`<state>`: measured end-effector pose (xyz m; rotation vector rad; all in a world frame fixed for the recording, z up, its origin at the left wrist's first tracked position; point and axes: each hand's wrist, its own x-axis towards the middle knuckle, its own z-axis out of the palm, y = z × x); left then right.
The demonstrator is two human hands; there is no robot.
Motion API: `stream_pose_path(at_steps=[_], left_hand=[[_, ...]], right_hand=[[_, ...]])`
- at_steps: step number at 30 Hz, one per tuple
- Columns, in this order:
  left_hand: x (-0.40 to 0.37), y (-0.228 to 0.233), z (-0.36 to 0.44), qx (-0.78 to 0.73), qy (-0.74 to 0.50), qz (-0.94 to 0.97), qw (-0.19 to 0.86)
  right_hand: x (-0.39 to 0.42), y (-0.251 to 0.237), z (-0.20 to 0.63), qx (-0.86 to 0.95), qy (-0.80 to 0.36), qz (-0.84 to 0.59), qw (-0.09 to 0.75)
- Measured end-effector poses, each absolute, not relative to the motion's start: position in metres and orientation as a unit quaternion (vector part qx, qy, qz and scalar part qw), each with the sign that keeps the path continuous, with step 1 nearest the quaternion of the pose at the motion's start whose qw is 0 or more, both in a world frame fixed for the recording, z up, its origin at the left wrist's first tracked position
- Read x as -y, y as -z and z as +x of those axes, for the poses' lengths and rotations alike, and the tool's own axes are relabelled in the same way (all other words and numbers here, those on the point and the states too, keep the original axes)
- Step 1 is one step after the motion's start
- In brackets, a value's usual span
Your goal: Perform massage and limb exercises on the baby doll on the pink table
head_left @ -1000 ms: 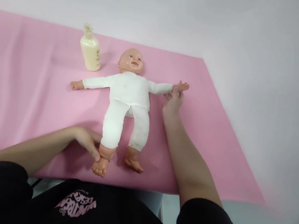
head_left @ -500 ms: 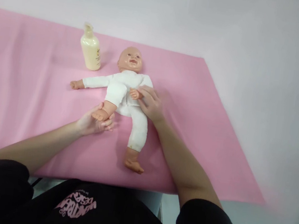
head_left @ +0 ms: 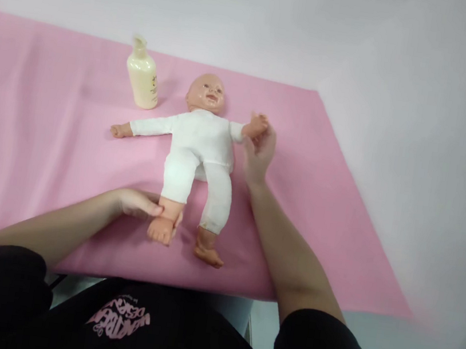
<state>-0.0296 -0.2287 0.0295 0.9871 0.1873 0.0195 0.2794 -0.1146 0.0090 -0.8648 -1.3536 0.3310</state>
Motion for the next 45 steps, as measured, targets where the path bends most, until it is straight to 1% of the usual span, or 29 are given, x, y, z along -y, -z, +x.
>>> stream_pose_path(at_steps=[2, 4, 7, 10, 13, 15, 17, 20, 22, 24, 29, 30, 32, 34, 37, 39, 42, 45], left_hand=[[0.228, -0.029, -0.031, -0.103, 0.040, 0.536, 0.837], [0.227, -0.028, -0.031, -0.132, 0.051, 0.583, 0.800], [0.227, -0.029, -0.028, -0.140, 0.049, 0.604, 0.783], [0.228, -0.032, -0.027, -0.137, 0.052, 0.608, 0.780], [0.227, -0.034, -0.030, -0.150, 0.040, 0.592, 0.791], [0.227, -0.033, -0.032, -0.146, 0.017, 0.559, 0.816], [0.227, -0.030, -0.032, -0.133, -0.027, 0.510, 0.850], [0.226, -0.025, -0.029, -0.138, -0.141, 0.429, 0.882], [0.224, -0.028, -0.026, -0.173, -0.221, 0.370, 0.886], [0.223, -0.034, -0.022, -0.220, -0.269, 0.304, 0.887], [0.221, -0.051, -0.014, -0.317, -0.288, 0.183, 0.885], [0.221, -0.053, -0.012, -0.326, -0.288, 0.172, 0.884], [0.221, -0.054, -0.011, -0.336, -0.289, 0.166, 0.881], [0.221, -0.053, -0.011, -0.335, -0.290, 0.181, 0.878], [0.224, -0.046, -0.013, -0.289, -0.268, 0.246, 0.886], [0.226, -0.041, -0.017, -0.227, -0.230, 0.304, 0.896], [0.228, -0.035, -0.023, -0.141, -0.142, 0.396, 0.896], [0.227, -0.034, -0.029, -0.110, -0.035, 0.482, 0.869]], right_hand=[[0.106, -0.006, 0.290, 0.530, -0.197, -0.397, 0.723], [0.096, 0.000, 0.304, 0.447, -0.263, -0.428, 0.740], [0.083, 0.014, 0.324, 0.299, -0.374, -0.476, 0.738], [0.073, 0.026, 0.335, 0.249, -0.413, -0.477, 0.734], [0.073, 0.027, 0.334, 0.278, -0.393, -0.473, 0.738], [0.078, 0.021, 0.326, 0.312, -0.351, -0.474, 0.745], [0.087, 0.009, 0.315, 0.383, -0.279, -0.463, 0.749], [0.105, -0.010, 0.294, 0.512, -0.161, -0.419, 0.733], [0.118, -0.019, 0.280, 0.567, -0.143, -0.409, 0.701], [0.129, -0.023, 0.269, 0.636, -0.114, -0.408, 0.645], [0.142, -0.024, 0.257, 0.826, -0.047, -0.354, 0.437], [0.142, -0.024, 0.256, 0.841, -0.038, -0.345, 0.414], [0.142, -0.025, 0.255, 0.853, -0.018, -0.338, 0.397], [0.141, -0.025, 0.255, 0.853, -0.008, -0.335, 0.401], [0.140, -0.022, 0.258, 0.831, -0.028, -0.340, 0.439], [0.138, -0.019, 0.260, 0.792, -0.055, -0.364, 0.487], [0.131, -0.016, 0.265, 0.705, -0.103, -0.395, 0.580], [0.118, -0.013, 0.277, 0.615, -0.156, -0.395, 0.664]])
